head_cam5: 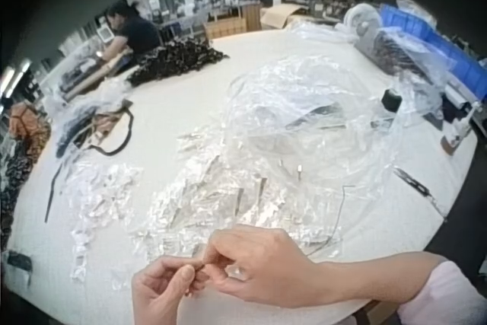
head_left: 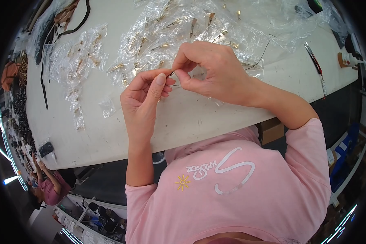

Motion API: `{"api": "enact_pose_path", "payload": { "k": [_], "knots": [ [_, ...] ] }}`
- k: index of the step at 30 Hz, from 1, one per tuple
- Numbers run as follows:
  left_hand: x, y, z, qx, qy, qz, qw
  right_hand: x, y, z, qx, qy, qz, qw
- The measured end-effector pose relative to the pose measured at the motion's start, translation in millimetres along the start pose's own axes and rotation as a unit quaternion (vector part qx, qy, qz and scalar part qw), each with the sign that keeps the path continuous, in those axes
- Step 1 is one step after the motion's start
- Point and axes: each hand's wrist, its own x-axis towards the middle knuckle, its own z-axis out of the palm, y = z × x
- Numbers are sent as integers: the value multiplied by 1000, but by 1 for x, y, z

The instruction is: Threading small metal components onto a wire for hardware assembly.

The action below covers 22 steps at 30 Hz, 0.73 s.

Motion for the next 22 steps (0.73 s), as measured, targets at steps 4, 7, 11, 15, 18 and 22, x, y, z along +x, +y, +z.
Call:
{"api": "enact_pose_path", "payload": {
  "k": [4,7,11,15,18,22],
  "knots": [
    [-2,-2,9,15,38,65,997,1,-5,-2,75,-17,92,993],
    [1,-11,8,88,45,148,984,2,-6,-2,114,-33,129,985],
    [1,-9,9,230,73,254,936,2,-7,-3,159,-57,174,970],
    [1,-7,10,307,97,307,896,1,-5,-2,163,-57,157,972],
    [1,-7,9,306,92,291,902,1,-5,-3,146,-39,134,979],
    [1,-7,7,309,91,280,904,-1,0,0,36,-24,37,998]
  ]
}}
